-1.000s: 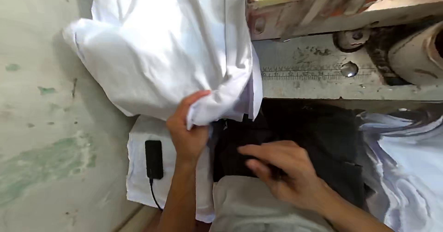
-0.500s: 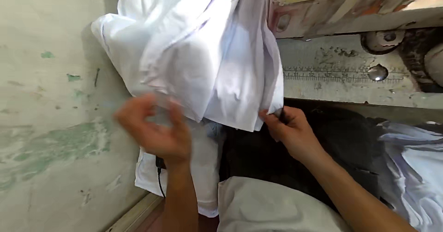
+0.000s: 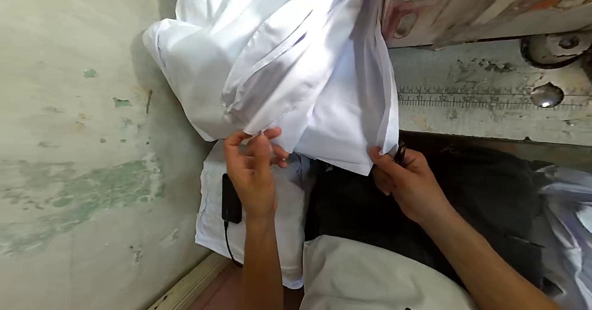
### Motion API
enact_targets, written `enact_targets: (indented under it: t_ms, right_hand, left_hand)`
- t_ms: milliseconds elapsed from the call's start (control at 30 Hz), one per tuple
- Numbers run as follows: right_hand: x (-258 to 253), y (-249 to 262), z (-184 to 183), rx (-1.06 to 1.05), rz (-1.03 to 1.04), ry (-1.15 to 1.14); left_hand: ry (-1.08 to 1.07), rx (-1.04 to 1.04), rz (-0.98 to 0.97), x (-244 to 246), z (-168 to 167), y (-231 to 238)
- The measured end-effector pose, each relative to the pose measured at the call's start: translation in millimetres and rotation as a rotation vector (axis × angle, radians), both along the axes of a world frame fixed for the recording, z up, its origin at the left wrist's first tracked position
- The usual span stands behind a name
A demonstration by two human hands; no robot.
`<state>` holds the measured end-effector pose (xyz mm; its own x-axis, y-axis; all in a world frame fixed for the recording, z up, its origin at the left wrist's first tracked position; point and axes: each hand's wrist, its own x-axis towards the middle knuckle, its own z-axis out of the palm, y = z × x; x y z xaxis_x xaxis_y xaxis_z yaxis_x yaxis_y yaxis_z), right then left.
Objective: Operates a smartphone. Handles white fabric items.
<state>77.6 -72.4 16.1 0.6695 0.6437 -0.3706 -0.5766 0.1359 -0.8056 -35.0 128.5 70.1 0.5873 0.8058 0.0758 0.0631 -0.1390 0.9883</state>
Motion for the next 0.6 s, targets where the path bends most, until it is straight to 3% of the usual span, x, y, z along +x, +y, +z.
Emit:
enact_targets:
  t_ms: [67,133,267,400,500,600]
  right_hand:
    - [-3,-2,1,-0.031,0.030,0.025]
    - [-12,-7,1,-0.099,0.184,-0.019]
    - [-31,-12,5,-0.203,0.517,-0.440]
    - [-33,-5,21,-0.332,0.335,-0.971]
    - [-24,8,24,-0.442,0.202,-1.279]
    - [-21,18,24,-0.435,0.176,-1.397]
  left_hand:
    - [0.024,0.113,-0.020,1,-15,-2]
    - [0.066,0.197,0.061,6,-26,0]
    - [0.214,0.291,0.138,5,-29,13]
    - [0.422,0.581,-0.073,-27,-10,-10]
    - [0.358,0.633,-0.258,-39,2,-44]
    - [0.294,0.613,-0.308,-39,6,-61]
